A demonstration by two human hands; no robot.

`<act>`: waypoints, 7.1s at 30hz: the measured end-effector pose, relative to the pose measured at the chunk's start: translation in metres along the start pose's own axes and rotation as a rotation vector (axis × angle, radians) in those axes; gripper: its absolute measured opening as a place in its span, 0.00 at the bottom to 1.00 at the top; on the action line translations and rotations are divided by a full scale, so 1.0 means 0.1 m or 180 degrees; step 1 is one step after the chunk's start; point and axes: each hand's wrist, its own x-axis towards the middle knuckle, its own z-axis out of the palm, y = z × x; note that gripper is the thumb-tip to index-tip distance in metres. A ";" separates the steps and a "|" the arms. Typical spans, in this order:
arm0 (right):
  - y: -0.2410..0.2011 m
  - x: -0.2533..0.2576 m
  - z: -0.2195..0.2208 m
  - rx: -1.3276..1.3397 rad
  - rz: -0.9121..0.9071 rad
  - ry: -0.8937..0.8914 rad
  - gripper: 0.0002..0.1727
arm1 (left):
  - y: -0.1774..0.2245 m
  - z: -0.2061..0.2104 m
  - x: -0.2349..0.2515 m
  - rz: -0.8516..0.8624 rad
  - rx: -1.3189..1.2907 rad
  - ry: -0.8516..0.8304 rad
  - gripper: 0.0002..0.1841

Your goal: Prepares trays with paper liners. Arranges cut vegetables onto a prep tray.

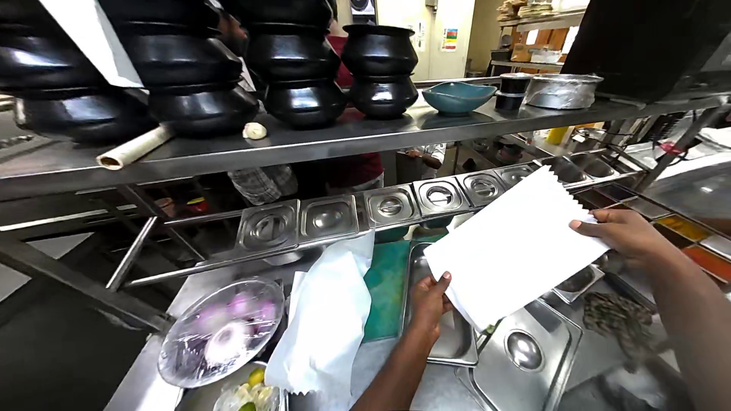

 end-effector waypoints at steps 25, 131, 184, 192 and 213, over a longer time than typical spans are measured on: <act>1.05 -1.16 1.19 -0.1484 -0.4062 0.1266 0.13 | 0.66 -1.08 1.19 0.0570 0.1596 0.0805 0.17; 1.14 -1.00 2.15 -0.2904 -0.1590 -0.3766 0.58 | -0.02 -0.11 1.83 0.0044 0.5192 -0.0157 0.21; 2.12 -0.69 0.80 -0.2688 -0.1465 0.1046 0.29 | -0.31 -0.45 0.13 0.2400 0.3465 0.0131 0.32; 2.52 0.41 0.47 -0.2992 -0.2033 0.0253 0.16 | -1.29 0.42 -0.08 0.1793 0.3557 -0.0808 0.22; 1.94 1.10 0.90 -0.2415 -0.1790 -0.0694 0.09 | -0.99 1.18 1.13 0.0201 0.5499 0.0357 0.37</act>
